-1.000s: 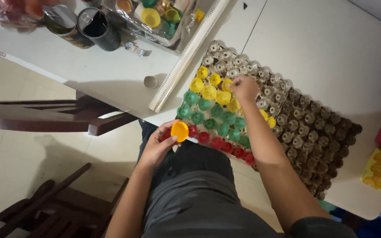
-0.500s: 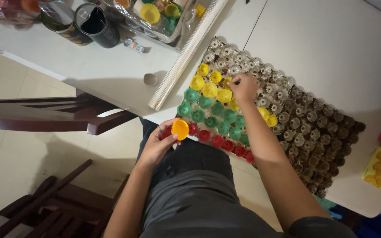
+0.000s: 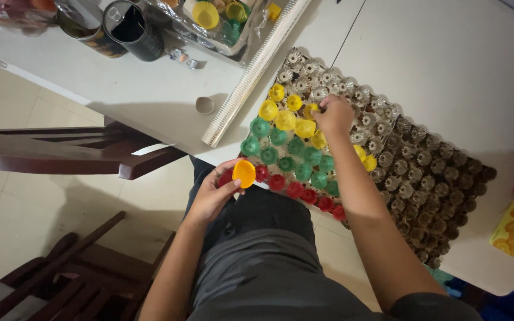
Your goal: Place colorful paper cupcake liners into a large tray.
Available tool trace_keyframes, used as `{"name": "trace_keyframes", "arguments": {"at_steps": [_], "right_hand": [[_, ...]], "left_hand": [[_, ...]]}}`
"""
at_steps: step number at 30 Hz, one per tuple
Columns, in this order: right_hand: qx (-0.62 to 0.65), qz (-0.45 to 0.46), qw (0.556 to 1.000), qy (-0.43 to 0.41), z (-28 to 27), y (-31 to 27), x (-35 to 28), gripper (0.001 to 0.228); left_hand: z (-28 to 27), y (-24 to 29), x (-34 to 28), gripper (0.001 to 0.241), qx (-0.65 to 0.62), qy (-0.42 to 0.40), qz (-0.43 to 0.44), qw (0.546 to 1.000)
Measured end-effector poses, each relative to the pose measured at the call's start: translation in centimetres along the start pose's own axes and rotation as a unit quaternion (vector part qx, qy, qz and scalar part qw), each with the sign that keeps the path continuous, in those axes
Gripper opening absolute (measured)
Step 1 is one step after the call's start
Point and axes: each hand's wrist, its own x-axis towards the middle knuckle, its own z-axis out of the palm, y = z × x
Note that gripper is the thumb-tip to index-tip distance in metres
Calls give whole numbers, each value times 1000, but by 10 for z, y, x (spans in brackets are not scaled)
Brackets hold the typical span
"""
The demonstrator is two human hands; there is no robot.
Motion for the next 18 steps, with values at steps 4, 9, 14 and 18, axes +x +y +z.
{"name": "trace_keyframes", "arguments": {"at_steps": [4, 9, 14, 18], "right_hand": [[-30, -7, 999, 14, -1, -8, 0, 33], [-22, 22, 1000, 2, -24, -26, -9, 37], [99, -129, 983, 89, -57, -59, -65, 35], [279, -146, 943, -108, -81, -107, -143, 35]], "left_hand": [[-1, 1, 1, 51, 17, 8, -2, 1000], [-1, 0, 3, 50, 15, -7, 10, 1000], [8, 6, 11, 51, 22, -19, 0, 1000], [16, 3, 19, 51, 43, -46, 5, 998]]}}
